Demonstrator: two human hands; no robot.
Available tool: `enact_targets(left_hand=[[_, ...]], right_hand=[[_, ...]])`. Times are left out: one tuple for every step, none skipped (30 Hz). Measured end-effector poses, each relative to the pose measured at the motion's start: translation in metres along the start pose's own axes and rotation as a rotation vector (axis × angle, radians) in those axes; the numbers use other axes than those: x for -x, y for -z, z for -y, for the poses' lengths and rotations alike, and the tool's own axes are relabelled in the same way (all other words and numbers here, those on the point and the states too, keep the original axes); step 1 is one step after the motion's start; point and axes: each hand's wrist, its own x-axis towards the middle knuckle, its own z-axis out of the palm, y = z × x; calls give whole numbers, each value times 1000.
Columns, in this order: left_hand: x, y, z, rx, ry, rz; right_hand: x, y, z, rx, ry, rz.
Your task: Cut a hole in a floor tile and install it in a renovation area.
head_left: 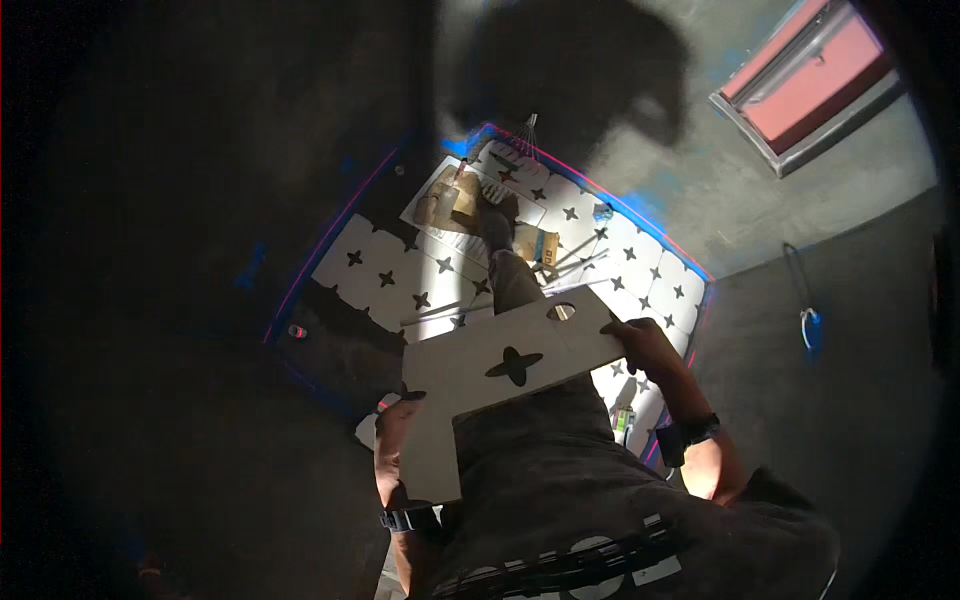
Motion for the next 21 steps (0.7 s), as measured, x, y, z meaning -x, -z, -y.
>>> enact_targets(left_hand=[[-21,3,2,0,21,-18],[-48,9,8,95,37,-33],[-75,12,13,188,55,-50],[-101,6,14,451,145,-20],[-128,8,5,459,170,-57],[-153,13,-6,543,327,-117],[-176,17,-25,635,480,-185],[-207,-9,-64,454,157,-216],[-228,-33,-106,268,-163,-245],[-238,-44,-140,536,65,-316],[-241,-49,-166,802,297,-392],[-261,-56,-190,809,317,-427],[-269,-50,-206,755,337,-445],[-275,-42,-222,703,356,-459],[-290,-39,-238,663,362,-434],[-300,-39,-248,619,369,-425],[-306,-43,-257,577,374,-414],[-257,-71,-245,536,378,-402],[-214,-99,-237,498,381,-382],[-219,-101,-250,457,390,-387],[-232,-92,-261,416,400,-389]], right_hand=[[-29,-6,19,92,-29,21],[-60,-10,38,185,-53,42],[-100,-11,48,172,6,117],[-137,-9,68,216,-11,133],[-177,-11,94,258,-20,165],[-215,-17,115,271,-30,210],[-258,-24,137,237,11,247],[-299,-9,169,210,42,230],[-338,6,199,237,-50,230],[-378,15,220,295,19,285],[-407,14,248,348,85,348],[-442,17,280,300,-143,359],[-460,11,311,308,-162,398],[-477,6,340,326,-155,456],[-490,15,374,349,-142,475],[-512,17,408,350,35,582],[-545,19,417,304,-81,574],[-564,23,428,395,58,604],[-577,30,442,486,197,626],[-581,25,467,494,195,656],[-578,16,500,482,37,657]])
